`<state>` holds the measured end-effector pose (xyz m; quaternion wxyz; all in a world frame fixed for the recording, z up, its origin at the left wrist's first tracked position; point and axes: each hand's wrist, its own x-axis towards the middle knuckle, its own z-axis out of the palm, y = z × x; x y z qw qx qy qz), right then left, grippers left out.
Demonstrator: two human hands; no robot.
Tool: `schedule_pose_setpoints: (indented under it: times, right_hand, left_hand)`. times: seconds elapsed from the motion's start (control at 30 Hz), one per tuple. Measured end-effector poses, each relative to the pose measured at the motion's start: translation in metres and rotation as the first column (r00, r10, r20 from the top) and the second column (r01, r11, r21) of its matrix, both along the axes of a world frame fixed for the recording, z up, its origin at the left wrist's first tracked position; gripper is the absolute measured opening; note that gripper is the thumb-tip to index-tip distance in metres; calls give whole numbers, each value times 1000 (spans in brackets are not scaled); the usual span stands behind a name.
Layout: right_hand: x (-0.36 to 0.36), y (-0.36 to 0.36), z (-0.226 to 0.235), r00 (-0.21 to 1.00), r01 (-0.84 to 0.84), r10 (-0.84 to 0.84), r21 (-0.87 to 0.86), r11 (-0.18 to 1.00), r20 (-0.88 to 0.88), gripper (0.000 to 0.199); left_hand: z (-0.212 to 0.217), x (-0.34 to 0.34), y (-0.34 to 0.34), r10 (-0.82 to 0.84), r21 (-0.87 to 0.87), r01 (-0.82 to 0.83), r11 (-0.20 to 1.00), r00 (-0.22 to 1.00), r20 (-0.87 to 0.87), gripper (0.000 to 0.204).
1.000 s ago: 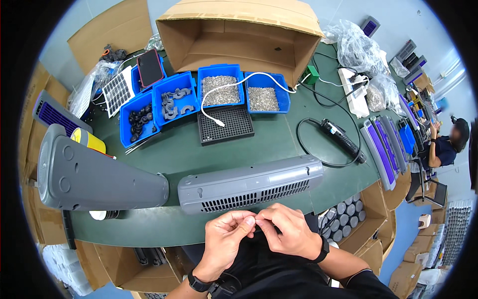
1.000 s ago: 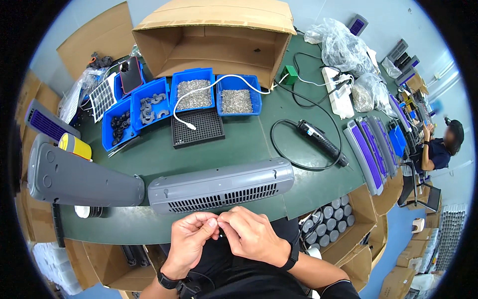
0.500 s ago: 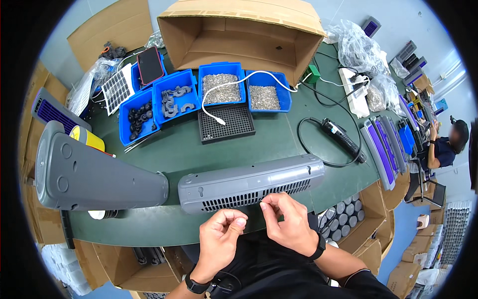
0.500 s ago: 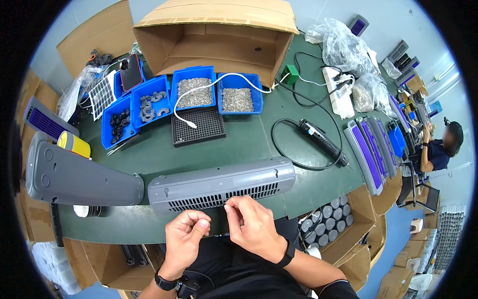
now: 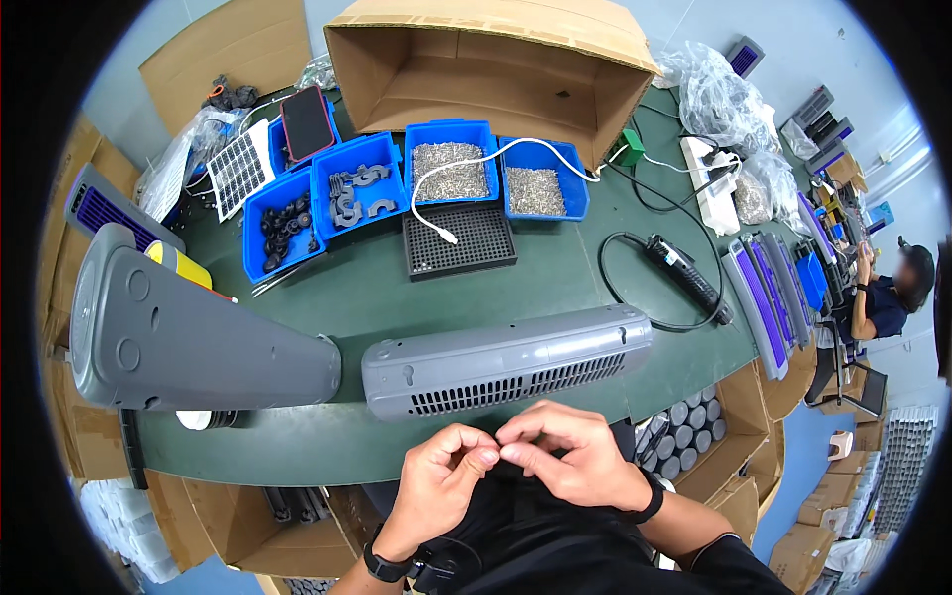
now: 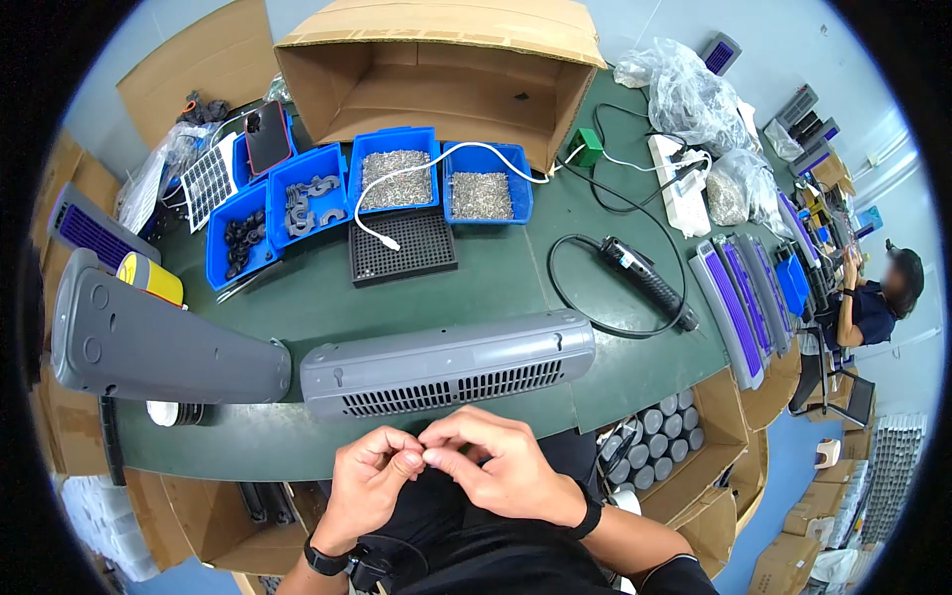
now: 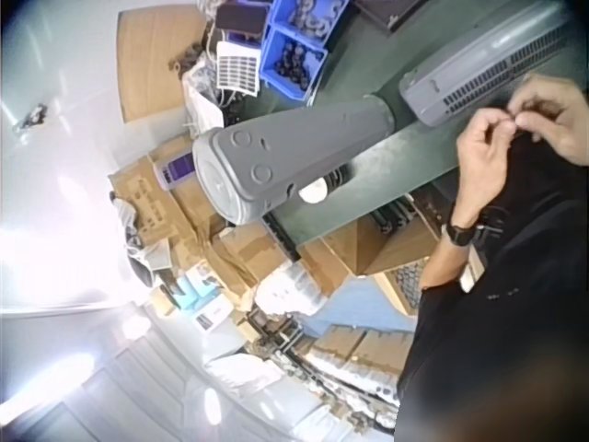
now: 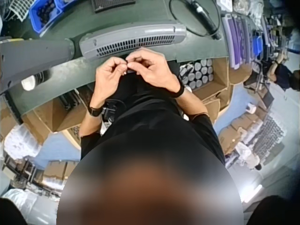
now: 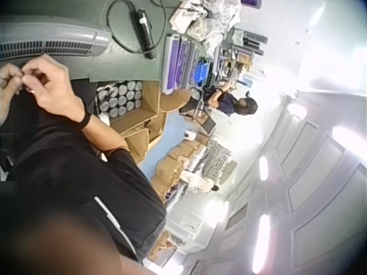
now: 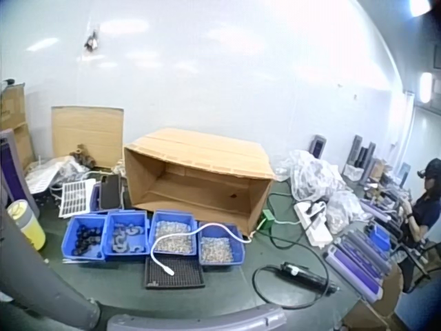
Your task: The person assembles a gray and purple electronic device by inserting small components, using a heat gun to secure parts, and connecting internal wires. They repeatedly open and close the device casing to check alignment and fit, then use the heat gun again on the exterior before final assembly.
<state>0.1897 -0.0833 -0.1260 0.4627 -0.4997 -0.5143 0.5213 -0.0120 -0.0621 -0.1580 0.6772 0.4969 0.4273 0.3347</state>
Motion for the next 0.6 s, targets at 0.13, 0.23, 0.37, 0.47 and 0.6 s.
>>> schedule_pose_setpoints:
  times: [0.13,0.23,0.37,0.47,0.6]
  right_hand:
    - [3,4,0,986,-161,160,15,987,35,11]
    - [-2,2,-5,980,-179,167,118,977,104,12]
    - [-17,4,-5,958,-215,160,224,951,239,15]
    - [-34,12,-4,905,-244,54,409,880,422,22]
    - [-60,40,2,769,-321,-213,652,687,603,26]
  left_hand:
    - [0,-8,-1,-19,26,20,999,1000,-19,16]
    - [-4,-16,-3,-58,-39,58,998,998,-3,17]
    - [-14,-32,-1,-63,-215,101,971,982,175,17]
    - [-14,-44,-2,49,-286,26,958,966,254,15]
    - [2,-65,0,227,-345,-134,929,943,245,10]
